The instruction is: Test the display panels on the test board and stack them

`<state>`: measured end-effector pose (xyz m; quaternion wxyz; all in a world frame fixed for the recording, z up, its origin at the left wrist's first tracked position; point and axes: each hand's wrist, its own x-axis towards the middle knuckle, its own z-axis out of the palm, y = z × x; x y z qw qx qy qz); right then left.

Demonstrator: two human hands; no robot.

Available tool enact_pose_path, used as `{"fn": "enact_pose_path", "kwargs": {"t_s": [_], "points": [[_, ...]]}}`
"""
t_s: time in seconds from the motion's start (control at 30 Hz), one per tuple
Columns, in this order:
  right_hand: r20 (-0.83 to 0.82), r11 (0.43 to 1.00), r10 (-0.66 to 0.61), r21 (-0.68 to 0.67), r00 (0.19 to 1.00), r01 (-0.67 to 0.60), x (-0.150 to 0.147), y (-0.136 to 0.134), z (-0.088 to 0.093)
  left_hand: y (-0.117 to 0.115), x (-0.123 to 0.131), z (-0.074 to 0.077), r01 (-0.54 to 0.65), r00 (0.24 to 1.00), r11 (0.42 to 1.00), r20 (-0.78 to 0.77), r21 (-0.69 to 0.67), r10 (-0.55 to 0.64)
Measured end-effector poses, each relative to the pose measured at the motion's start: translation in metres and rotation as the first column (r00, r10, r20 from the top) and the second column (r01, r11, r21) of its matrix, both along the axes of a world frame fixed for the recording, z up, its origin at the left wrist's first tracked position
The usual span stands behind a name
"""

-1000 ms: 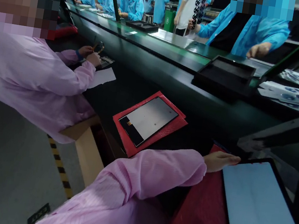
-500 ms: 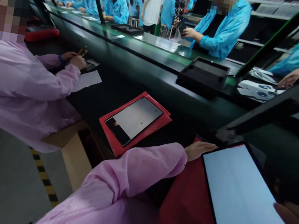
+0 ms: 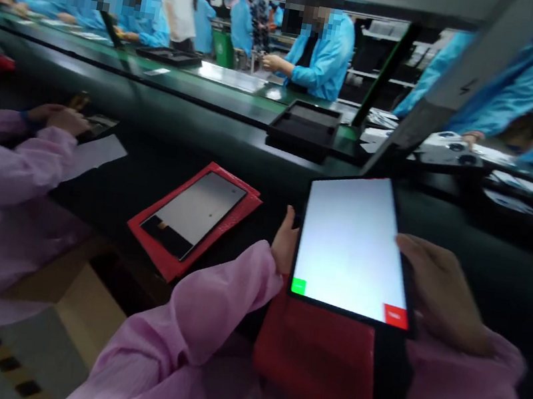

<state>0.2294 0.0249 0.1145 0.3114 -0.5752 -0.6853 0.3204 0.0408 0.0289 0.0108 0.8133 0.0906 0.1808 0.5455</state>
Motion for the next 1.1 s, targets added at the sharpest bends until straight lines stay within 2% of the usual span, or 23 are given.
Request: {"fn": "enact_pose_path", "kwargs": {"t_s": [0.07, 0.13, 0.23, 0.3, 0.33, 0.4, 0.43, 0.53, 0.6, 0.7, 0.8, 0.93, 1.1], "points": [[-0.022, 0.998, -0.008, -0.069, 1.000, 0.006, 0.004, 0.003, -0.008, -0.002, -0.001, 0.001, 0.059, 0.998, 0.998, 0.025, 0.004, -0.059], [-0.010, 0.992, 0.057, -0.108, 0.998, -0.058, 0.006, 0.008, -0.015, -0.002, -0.003, 0.001, 0.121, 0.989, 0.992, 0.076, 0.041, -0.124], [0.195, 0.986, 0.163, -0.064, 0.967, -0.153, 0.011, 0.012, -0.020, -0.003, -0.006, 0.001, 0.177, 0.970, 0.976, 0.147, 0.126, -0.194], [0.373, 0.983, 0.068, 0.133, 0.925, -0.126, 0.013, 0.008, -0.019, -0.005, -0.008, 0.002, 0.180, 0.969, 0.974, 0.145, 0.138, -0.200], [0.433, 0.957, -0.011, 0.266, 0.901, -0.116, 0.013, 0.004, -0.017, -0.006, -0.009, 0.002, 0.181, 0.971, 0.976, 0.134, 0.124, -0.197], [0.504, 0.859, -0.118, 0.485, 0.856, -0.167, 0.009, -0.007, -0.015, -0.008, -0.010, 0.002, 0.209, 0.972, 0.975, 0.093, 0.069, -0.215], [0.544, 0.813, -0.122, 0.535, 0.830, -0.231, 0.005, -0.012, -0.015, -0.009, -0.011, 0.003, 0.226, 0.971, 0.973, 0.070, 0.039, -0.228], [0.670, 0.740, -0.022, 0.510, 0.742, -0.438, -0.010, -0.021, -0.021, -0.012, -0.009, 0.005, 0.225, 0.974, 0.974, 0.003, -0.034, -0.225], [0.710, 0.732, 0.023, 0.467, 0.704, -0.496, -0.019, -0.022, -0.029, -0.016, -0.007, 0.007, 0.207, 0.977, 0.976, -0.037, -0.063, -0.210], [0.729, 0.743, 0.025, 0.444, 0.684, -0.501, -0.026, -0.021, -0.038, -0.022, -0.004, 0.009, 0.201, 0.974, 0.975, -0.084, -0.090, -0.209], [0.739, 0.740, -0.026, 0.467, 0.673, -0.484, -0.028, -0.025, -0.041, -0.025, -0.003, 0.008, 0.199, 0.972, 0.975, -0.106, -0.103, -0.210], [0.748, 0.672, -0.095, 0.535, 0.657, -0.512, -0.031, -0.032, -0.040, -0.024, -0.004, 0.001, 0.159, 0.980, 0.983, -0.107, -0.090, -0.169], [0.752, 0.628, -0.078, 0.547, 0.655, -0.554, -0.030, -0.032, -0.033, -0.022, -0.003, -0.001, 0.099, 0.987, 0.992, -0.121, -0.073, -0.107]]}}
